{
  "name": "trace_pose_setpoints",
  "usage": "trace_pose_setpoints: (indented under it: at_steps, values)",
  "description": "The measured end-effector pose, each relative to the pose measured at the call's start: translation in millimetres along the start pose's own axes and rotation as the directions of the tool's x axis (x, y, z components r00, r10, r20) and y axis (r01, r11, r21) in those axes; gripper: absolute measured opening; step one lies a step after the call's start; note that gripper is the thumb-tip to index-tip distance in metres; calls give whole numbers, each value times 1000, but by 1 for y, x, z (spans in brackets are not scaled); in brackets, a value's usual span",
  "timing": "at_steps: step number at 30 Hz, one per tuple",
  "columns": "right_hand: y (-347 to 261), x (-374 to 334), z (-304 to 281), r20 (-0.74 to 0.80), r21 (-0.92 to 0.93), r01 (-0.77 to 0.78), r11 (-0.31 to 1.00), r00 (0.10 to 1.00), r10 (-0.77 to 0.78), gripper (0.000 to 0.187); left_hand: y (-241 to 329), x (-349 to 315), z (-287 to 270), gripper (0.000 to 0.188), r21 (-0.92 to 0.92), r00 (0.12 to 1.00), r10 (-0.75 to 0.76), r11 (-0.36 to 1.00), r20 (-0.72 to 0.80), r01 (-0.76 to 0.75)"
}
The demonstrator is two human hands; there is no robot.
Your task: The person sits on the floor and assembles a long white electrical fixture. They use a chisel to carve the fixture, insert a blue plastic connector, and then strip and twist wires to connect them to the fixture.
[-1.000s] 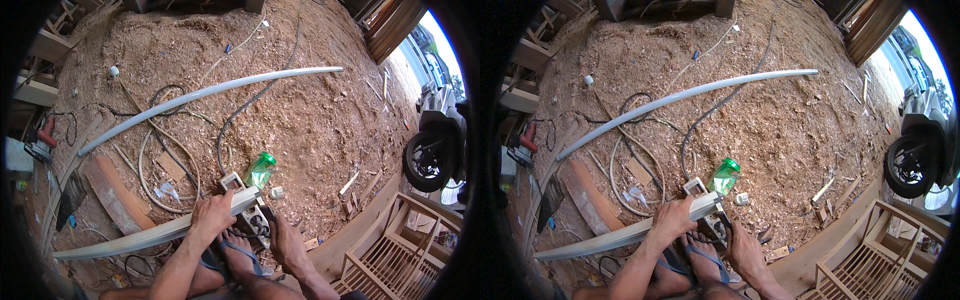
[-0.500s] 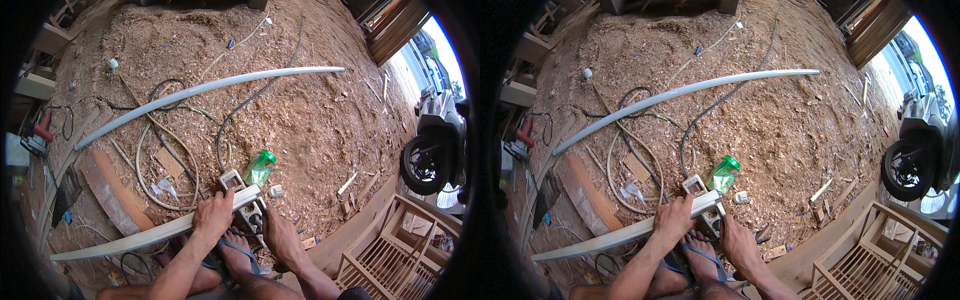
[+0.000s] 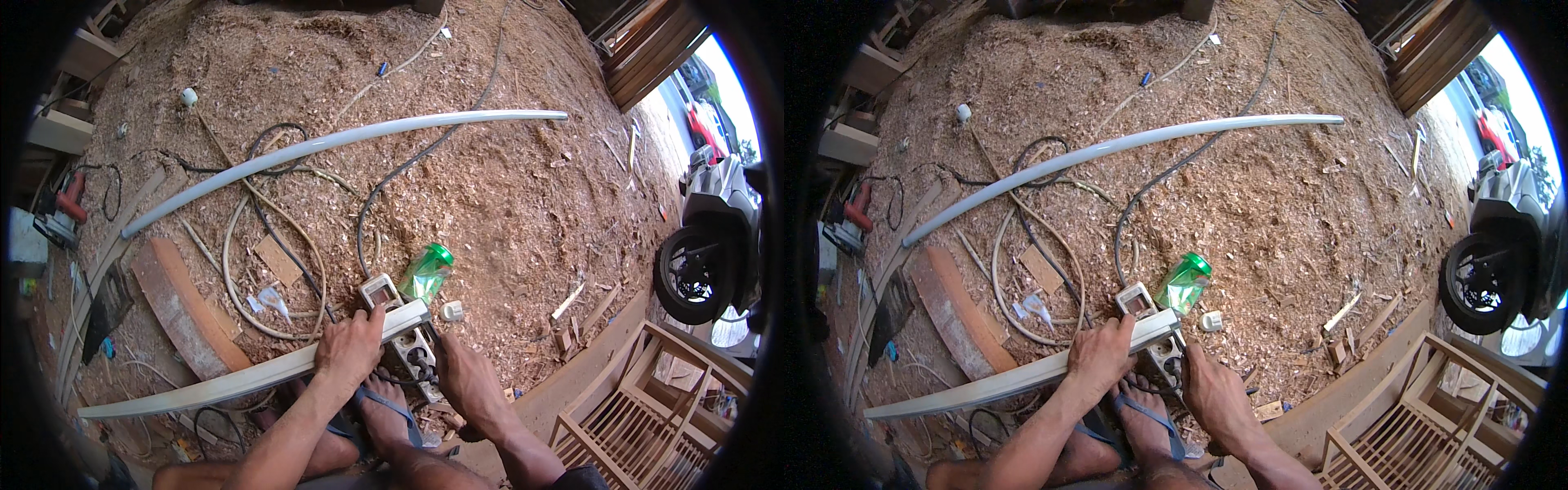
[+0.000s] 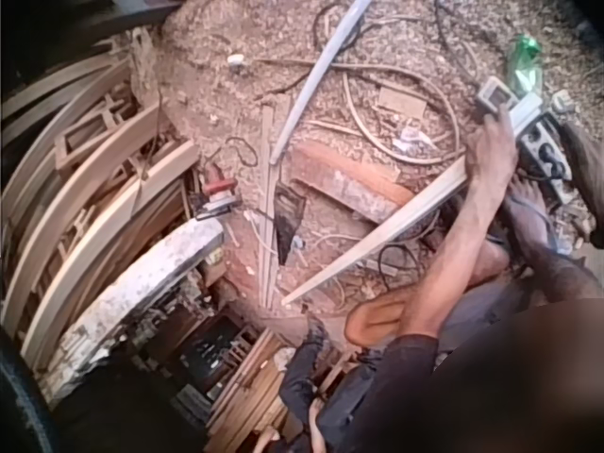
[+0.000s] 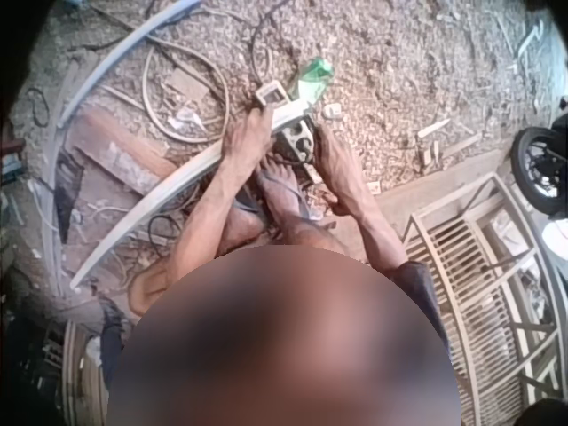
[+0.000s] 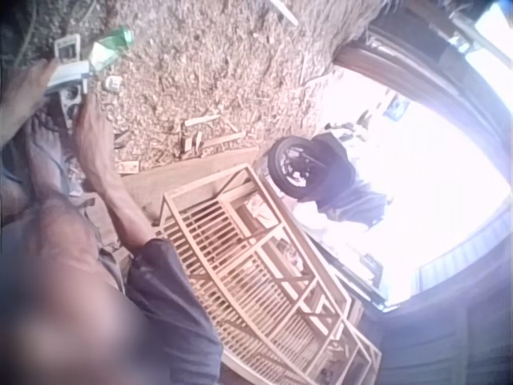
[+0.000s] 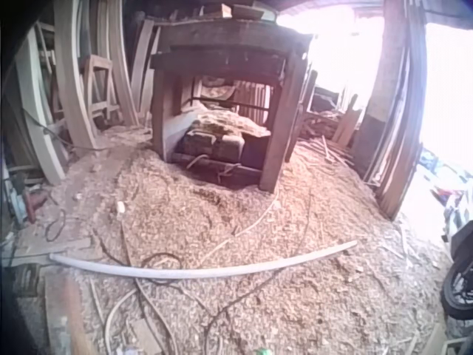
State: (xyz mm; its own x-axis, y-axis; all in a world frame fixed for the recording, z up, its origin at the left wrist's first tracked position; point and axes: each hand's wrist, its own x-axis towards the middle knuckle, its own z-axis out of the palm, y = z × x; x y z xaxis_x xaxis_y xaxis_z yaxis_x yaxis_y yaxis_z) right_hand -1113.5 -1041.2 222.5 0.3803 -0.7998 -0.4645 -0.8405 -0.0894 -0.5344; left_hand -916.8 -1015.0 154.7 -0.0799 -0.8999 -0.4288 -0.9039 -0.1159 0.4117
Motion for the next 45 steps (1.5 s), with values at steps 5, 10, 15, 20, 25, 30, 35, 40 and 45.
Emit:
trace_pose_setpoints:
  at_steps: [5,10,15,20,25,30,35,40,45]
  values:
    - [4,4,-3,19,-40,79,996,997,-78,13,-1,2,5,55,-7,1000,-17,1000,8,17]
    - [6,6,-3,50,-101,108,989,993,-103,13,-2,2,8,54,-10,1000,-3,1000,-9,3]
    - [5,13,2,148,-165,31,986,989,-7,10,-4,-1,11,45,6,998,51,999,-44,-51]
    - [9,20,4,162,-141,49,989,986,-26,13,-5,2,20,26,21,994,57,998,-89,-55]
    - [16,23,12,130,-81,7,997,991,4,16,-4,3,26,20,43,993,63,997,-96,-59]
    - [17,26,16,91,-12,0,1000,996,1,16,-5,5,26,18,66,992,51,997,-111,-44]
    - [9,21,8,147,-155,20,988,989,3,15,-3,5,30,16,111,993,52,993,-106,-40]
    - [0,16,10,169,-309,5,951,984,50,13,-1,4,34,16,137,990,64,989,-129,-46]
    - [10,22,13,147,-237,28,971,989,8,13,-7,5,32,18,84,990,80,994,-116,-70]
